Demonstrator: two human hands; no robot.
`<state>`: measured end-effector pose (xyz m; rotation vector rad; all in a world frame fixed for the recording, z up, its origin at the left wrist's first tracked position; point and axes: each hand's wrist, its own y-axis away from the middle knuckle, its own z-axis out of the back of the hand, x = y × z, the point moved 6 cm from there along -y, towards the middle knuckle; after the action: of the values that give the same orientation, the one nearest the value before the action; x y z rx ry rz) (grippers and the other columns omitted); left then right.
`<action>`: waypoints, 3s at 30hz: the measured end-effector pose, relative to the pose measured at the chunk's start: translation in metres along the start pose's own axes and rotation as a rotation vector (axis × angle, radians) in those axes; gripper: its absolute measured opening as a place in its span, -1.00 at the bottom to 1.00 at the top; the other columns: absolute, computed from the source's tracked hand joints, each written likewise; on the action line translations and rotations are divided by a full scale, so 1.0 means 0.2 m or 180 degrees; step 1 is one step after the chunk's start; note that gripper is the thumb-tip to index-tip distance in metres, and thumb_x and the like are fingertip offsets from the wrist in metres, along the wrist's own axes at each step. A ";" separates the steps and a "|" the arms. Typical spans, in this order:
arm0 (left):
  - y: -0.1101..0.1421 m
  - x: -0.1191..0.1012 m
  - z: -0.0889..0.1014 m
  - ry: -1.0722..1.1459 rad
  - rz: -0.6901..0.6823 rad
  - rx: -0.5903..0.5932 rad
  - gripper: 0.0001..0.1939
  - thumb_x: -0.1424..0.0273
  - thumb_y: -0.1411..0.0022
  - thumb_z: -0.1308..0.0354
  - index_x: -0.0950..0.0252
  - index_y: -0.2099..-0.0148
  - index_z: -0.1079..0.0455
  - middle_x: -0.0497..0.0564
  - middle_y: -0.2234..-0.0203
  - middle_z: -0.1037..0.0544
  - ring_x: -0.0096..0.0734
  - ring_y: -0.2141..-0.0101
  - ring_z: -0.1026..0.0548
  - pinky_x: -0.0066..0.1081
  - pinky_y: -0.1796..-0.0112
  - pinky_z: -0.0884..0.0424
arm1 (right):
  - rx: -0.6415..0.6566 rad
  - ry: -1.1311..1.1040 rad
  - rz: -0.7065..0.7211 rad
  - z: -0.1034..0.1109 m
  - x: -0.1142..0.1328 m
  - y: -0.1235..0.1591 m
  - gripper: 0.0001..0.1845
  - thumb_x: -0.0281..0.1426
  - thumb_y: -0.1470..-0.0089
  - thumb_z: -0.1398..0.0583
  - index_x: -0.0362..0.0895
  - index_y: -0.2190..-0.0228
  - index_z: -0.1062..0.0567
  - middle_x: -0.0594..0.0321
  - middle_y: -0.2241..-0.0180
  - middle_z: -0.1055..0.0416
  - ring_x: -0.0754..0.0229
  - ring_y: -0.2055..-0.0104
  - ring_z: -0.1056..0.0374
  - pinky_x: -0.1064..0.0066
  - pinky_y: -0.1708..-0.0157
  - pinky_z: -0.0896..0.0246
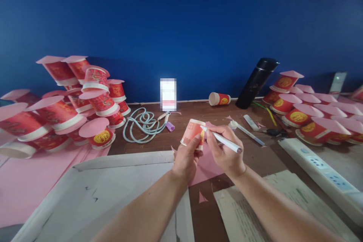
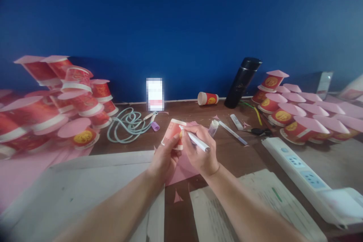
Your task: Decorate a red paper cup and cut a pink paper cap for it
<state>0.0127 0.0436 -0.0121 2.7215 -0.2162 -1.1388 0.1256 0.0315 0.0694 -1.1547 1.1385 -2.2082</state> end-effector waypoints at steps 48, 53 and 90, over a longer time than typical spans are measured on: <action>0.00 0.00 0.01 -0.0107 -0.0112 0.0065 -0.68 0.22 -0.03 -0.36 0.28 0.20 -0.50 -0.03 0.41 -0.47 -0.52 0.43 -0.37 -0.47 0.39 -0.23 | 0.0076 0.0208 -0.0013 -0.01 0.01 0.00 -0.95 -0.40 -0.12 -0.21 -0.10 0.31 -0.45 0.17 0.35 -0.51 0.14 0.32 -0.48 0.31 0.30 -0.42; 0.00 -0.01 0.00 -0.0132 -0.0166 0.0118 -0.69 0.22 -0.06 -0.34 0.26 0.18 -0.50 -0.01 0.37 -0.48 -0.48 0.38 -0.41 -0.44 0.35 -0.27 | 0.0079 0.0190 0.0012 -0.01 0.01 0.00 -0.95 -0.41 -0.11 -0.22 -0.10 0.31 -0.45 0.19 0.37 -0.50 0.16 0.34 -0.46 0.32 0.30 -0.41; 0.00 -0.01 -0.01 -0.0094 -0.0092 0.0037 -0.67 0.18 -0.03 -0.36 0.27 0.20 -0.48 0.01 0.34 -0.51 -0.43 0.35 -0.41 -0.43 0.35 -0.24 | 0.0223 0.0058 -0.0150 -0.02 0.01 0.00 -0.97 -0.42 -0.10 -0.22 -0.13 0.37 -0.46 0.29 0.50 -0.43 0.28 0.50 -0.37 0.43 0.42 -0.33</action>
<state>0.0131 0.0437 -0.0094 2.7280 -0.1889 -1.1900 0.1213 0.0319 0.0684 -1.1458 1.0425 -2.2795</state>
